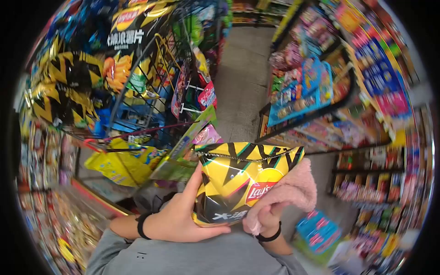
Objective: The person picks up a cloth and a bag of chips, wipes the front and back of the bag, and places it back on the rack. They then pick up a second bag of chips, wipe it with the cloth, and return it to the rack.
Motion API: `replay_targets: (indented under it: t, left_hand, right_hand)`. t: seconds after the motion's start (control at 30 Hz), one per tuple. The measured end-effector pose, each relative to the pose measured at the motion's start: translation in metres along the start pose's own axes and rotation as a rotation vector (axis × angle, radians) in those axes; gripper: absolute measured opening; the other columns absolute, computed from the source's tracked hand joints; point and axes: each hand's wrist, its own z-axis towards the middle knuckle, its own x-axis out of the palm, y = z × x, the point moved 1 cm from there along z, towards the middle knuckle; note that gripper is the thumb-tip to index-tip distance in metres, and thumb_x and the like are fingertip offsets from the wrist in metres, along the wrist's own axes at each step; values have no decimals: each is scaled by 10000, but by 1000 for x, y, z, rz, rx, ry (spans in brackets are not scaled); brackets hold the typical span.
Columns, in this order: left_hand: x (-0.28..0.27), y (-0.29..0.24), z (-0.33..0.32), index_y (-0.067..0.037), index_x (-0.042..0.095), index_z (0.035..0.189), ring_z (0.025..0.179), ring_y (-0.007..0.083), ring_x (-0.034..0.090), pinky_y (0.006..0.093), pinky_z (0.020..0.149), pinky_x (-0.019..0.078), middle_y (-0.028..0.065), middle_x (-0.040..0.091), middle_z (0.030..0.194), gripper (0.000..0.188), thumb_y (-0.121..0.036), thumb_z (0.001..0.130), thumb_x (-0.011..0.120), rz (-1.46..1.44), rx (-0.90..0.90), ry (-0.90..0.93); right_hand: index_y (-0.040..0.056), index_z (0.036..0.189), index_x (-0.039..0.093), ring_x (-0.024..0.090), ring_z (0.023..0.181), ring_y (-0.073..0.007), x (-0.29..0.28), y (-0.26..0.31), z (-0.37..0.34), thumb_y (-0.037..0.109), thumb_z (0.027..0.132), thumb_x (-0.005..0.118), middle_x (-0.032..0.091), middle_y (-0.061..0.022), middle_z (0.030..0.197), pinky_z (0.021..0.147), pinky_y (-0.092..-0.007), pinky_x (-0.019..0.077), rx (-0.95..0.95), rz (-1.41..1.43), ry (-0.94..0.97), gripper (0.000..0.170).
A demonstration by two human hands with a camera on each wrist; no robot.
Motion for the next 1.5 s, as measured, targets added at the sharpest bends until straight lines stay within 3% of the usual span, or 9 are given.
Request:
replay_targets:
  t: [0.1, 0.17, 0.23, 0.3, 0.7, 0.9, 1.0, 1.17, 1.5]
  left_hand:
    - [25, 15, 36, 46, 3, 1458, 1181, 343, 532, 372, 969, 425, 267, 474, 1304, 1186, -294, 690, 839, -136, -78, -150]
    - [50, 27, 59, 49, 200, 1416, 1186, 313, 518, 360, 987, 408, 213, 488, 1299, 1047, -280, 668, 855, -124, -64, -261]
    - [72, 23, 76, 6, 450, 1291, 1140, 258, 545, 363, 968, 422, 148, 521, 1272, 762, -214, 677, 843, -128, -106, -465]
    - [84, 25, 89, -11, 489, 1256, 1109, 217, 562, 347, 946, 439, 115, 546, 1244, 674, -183, 698, 826, -193, -181, -481]
    - [127, 24, 53, -8, 362, 1341, 1169, 179, 516, 335, 967, 444, 117, 509, 1287, 811, -52, 674, 822, -634, -187, -899]
    - [145, 27, 55, -27, 446, 1304, 1085, 156, 561, 313, 930, 453, 75, 593, 1188, 702, -68, 701, 802, -488, -131, -1076]
    - [144, 13, 71, -32, 501, 1264, 1088, 152, 562, 317, 933, 445, 80, 597, 1194, 633, -56, 703, 793, -228, -189, -1110]
    - [142, -2, 106, -28, 478, 1295, 1119, 170, 552, 328, 960, 431, 90, 584, 1220, 668, -53, 703, 786, 12, -192, -1242]
    - [135, 14, 121, -1, 495, 1256, 1084, 160, 562, 317, 942, 435, 76, 586, 1192, 452, -162, 866, 659, -231, 12, -1736]
  right_hand:
    - [49, 1490, 114, 119, 1430, -333, 2, -125, -77, 419, 971, 365, 179, -170, 1531, 1150, -504, 108, 392, 684, 113, 685]
    - [105, 1185, 587, 497, 1179, -320, 30, -126, 32, 273, 894, 541, 451, -124, 1345, 1038, -475, 337, -375, 878, 433, 339]
    - [84, 1184, 608, 562, 1110, -374, 24, -128, 50, 142, 829, 601, 509, -144, 1302, 975, -502, 425, -120, 976, 537, 360]
    - [31, 1092, 658, 573, 1076, -396, 28, -139, 73, 84, 699, 703, 547, -154, 1263, 936, -465, 475, -337, 852, 436, 399]
    - [51, 1066, 674, 631, 985, -311, 22, -120, 100, 104, 639, 713, 624, -138, 1103, 855, -423, 521, -547, 1082, 613, 433]
    - [52, 1197, 603, 605, 1040, -349, 38, -120, 96, 97, 686, 667, 575, -175, 1217, 871, -435, 500, -623, 1073, 724, 517]
    - [-45, 1222, 550, 398, 1208, -530, 56, -125, 112, 106, 757, 663, 387, -323, 1373, 1038, -528, 297, -760, 1199, 879, 502]
    - [6, 1313, 505, 415, 1276, -418, 79, -111, 160, 131, 758, 606, 450, -245, 1373, 1013, -491, 330, -706, 1193, 586, 578]
    - [-20, 1232, 562, 543, 1146, -363, 89, -141, 179, 63, 714, 619, 556, -186, 1253, 953, -474, 427, -880, 1384, 840, 528]
